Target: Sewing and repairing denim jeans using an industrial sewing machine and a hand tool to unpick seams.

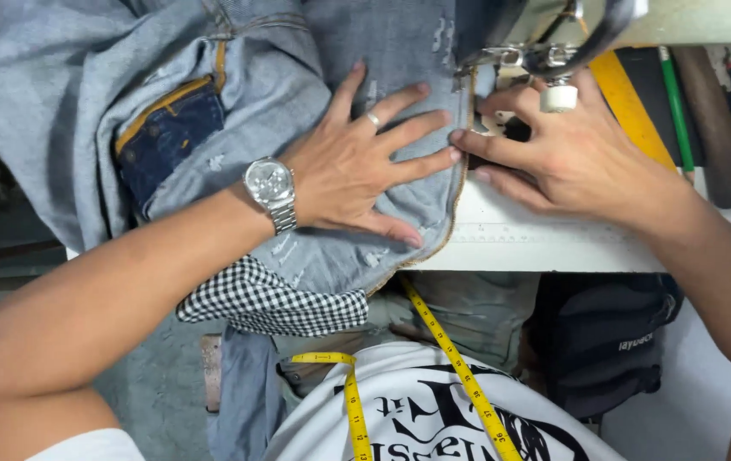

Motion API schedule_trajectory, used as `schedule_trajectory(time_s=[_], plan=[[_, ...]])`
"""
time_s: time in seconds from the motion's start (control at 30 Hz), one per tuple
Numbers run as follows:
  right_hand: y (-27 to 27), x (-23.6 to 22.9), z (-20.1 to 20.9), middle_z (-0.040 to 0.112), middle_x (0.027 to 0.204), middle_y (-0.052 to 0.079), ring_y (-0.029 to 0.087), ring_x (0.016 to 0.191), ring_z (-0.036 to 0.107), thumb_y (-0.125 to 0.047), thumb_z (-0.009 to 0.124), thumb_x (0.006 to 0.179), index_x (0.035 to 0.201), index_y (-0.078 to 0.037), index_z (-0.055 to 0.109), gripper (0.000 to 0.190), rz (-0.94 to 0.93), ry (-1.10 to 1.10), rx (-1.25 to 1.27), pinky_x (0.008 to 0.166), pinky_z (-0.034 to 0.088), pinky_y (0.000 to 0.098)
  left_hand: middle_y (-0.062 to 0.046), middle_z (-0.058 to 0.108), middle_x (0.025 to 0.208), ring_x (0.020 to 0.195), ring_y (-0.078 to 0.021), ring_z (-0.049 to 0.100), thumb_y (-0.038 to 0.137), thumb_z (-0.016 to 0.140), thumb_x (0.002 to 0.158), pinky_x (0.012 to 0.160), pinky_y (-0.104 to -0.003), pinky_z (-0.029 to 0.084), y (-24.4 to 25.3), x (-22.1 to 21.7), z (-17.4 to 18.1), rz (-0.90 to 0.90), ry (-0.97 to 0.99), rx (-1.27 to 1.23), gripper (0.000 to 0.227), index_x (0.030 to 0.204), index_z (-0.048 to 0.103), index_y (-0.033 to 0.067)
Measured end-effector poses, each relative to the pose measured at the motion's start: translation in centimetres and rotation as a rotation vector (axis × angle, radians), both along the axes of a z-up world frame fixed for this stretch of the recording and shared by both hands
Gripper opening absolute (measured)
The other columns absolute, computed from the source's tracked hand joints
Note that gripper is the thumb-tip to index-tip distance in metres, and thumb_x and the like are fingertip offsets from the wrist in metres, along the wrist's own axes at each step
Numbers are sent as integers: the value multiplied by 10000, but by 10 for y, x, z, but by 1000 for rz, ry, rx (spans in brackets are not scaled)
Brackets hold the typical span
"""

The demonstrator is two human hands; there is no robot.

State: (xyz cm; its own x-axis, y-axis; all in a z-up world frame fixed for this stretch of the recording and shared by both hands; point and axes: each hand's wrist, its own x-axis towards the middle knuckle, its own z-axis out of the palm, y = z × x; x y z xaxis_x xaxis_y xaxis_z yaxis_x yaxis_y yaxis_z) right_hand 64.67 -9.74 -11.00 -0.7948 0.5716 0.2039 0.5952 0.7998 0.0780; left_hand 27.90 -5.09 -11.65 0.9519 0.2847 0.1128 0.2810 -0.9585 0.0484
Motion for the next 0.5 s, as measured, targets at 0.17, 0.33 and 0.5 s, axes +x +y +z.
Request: schedule_trajectory(time_s=[0.17, 0.33, 0.5], plan=[[9, 9, -3, 705, 1574, 125, 366, 1437, 709, -524, 684, 1269, 1791, -378, 778, 550, -20, 21, -65, 1085, 514, 621, -171, 571, 1923, 1796, -479, 430, 1150, 473, 1076, 1291, -974, 318, 8, -2, -4, -26, -30, 10, 1184, 1903, 589, 311], [23, 10, -2, 753, 1544, 151, 421, 1362, 724, -444, 713, 1304, 1765, -344, 840, 489, 34, 94, -51, 1031, 559, 572, -153, 526, 1937, 1786, -473, 436, 1123, 453, 1103, 1280, -987, 300, 18, 0, -2, -15, -23, -4, 1150, 1911, 569, 314], [28, 14, -5, 806, 1585, 182, 445, 1337, 811, -468, 724, 1331, 1789, -286, 845, 507, 14, 126, -33, 1024, 645, 576, -181, 538, 1952, 1804, -489, 414, 1121, 464, 1105, 1292, -978, 264, 30, 2, -8, -7, -19, 9, 1158, 1922, 573, 308]])
